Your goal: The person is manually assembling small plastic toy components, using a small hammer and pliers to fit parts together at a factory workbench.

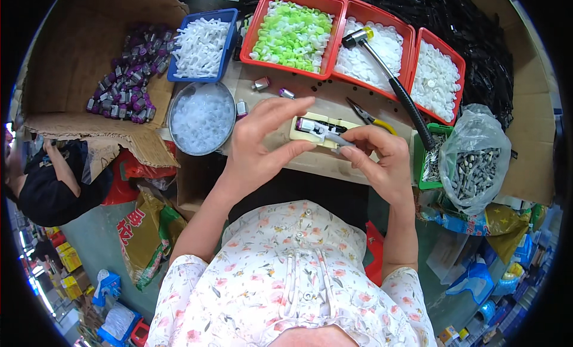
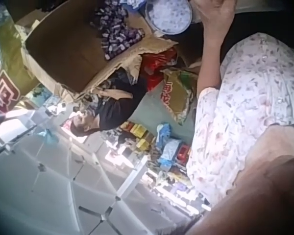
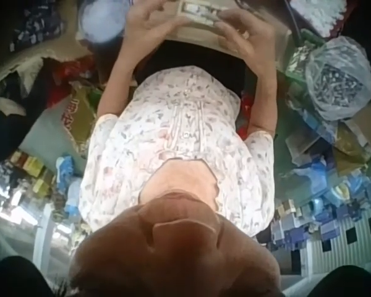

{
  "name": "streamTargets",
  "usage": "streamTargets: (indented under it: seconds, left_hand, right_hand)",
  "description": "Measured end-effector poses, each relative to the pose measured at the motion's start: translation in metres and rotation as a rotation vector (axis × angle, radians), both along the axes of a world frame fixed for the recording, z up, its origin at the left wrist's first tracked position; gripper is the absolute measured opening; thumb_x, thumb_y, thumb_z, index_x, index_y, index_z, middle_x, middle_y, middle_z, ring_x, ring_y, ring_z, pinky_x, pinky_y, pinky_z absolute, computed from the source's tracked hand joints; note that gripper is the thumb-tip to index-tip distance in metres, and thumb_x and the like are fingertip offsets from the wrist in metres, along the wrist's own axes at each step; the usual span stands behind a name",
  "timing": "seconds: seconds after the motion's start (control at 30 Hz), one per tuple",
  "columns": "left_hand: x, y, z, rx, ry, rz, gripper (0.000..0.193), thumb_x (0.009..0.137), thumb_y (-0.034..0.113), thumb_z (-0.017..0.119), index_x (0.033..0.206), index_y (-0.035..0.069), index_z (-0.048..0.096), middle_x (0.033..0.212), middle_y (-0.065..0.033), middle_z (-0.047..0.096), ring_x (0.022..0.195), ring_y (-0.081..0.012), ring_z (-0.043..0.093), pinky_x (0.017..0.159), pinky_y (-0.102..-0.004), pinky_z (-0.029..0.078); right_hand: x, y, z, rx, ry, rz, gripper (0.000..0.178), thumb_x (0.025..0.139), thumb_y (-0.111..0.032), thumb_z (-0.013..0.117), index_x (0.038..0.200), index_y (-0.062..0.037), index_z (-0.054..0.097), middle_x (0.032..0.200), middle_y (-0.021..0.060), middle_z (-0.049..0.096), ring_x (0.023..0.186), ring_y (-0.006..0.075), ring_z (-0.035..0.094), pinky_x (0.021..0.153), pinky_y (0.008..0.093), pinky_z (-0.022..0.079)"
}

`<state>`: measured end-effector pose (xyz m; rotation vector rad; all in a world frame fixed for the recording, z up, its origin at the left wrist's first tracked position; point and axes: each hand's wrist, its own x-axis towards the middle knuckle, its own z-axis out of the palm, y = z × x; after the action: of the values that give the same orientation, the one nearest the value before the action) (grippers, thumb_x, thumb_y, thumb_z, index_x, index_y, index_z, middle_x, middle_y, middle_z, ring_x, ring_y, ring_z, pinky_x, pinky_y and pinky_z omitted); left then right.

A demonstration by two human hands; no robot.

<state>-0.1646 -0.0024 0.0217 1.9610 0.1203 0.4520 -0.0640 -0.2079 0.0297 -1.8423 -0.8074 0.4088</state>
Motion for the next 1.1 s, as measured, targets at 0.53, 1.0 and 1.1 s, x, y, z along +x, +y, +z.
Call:
streamTargets:
  seconds: [0.53,1.0,1.1]
  left_hand:
    - [0.020,-0.014,-0.021,0.310,-0.164,-0.181,0.015,0.079,0.004,0.075,0.090,-0.003,0.069,0.081,-0.0122,0.065,0.080,-0.0296,0.061,0.070,-0.0379,0.049]
    - [0.028,-0.027,-0.036,0.203,-0.135,-0.168,0.014,0.080,0.005,0.075,0.090,-0.002,0.070,0.077,-0.0102,0.063,0.077,-0.0275,0.058,0.068,-0.0370,0.047]
    - [0.027,-0.025,-0.035,0.237,-0.143,-0.178,0.015,0.079,0.005,0.076,0.091,-0.001,0.070,0.078,-0.0101,0.064,0.079,-0.0278,0.059,0.069,-0.0370,0.048]
  right_hand:
    - [0.003,-0.022,-0.004,-0.093,-0.327,0.073,0.030,0.078,-0.011,0.080,0.105,-0.0014,0.070,0.091,0.0097,0.067,0.076,0.0184,0.066,0.063,0.0299,0.048]
    - [0.009,-0.030,-0.008,-0.215,-0.642,0.065,0.026,0.077,-0.010,0.078,0.101,-0.0056,0.068,0.097,0.0081,0.065,0.093,0.0277,0.064,0.078,0.0383,0.046]
    - [0.011,-0.028,-0.006,-0.195,-0.561,0.075,0.020,0.079,-0.007,0.076,0.097,-0.0029,0.069,0.093,0.0097,0.065,0.089,0.0280,0.065,0.076,0.0369,0.046]
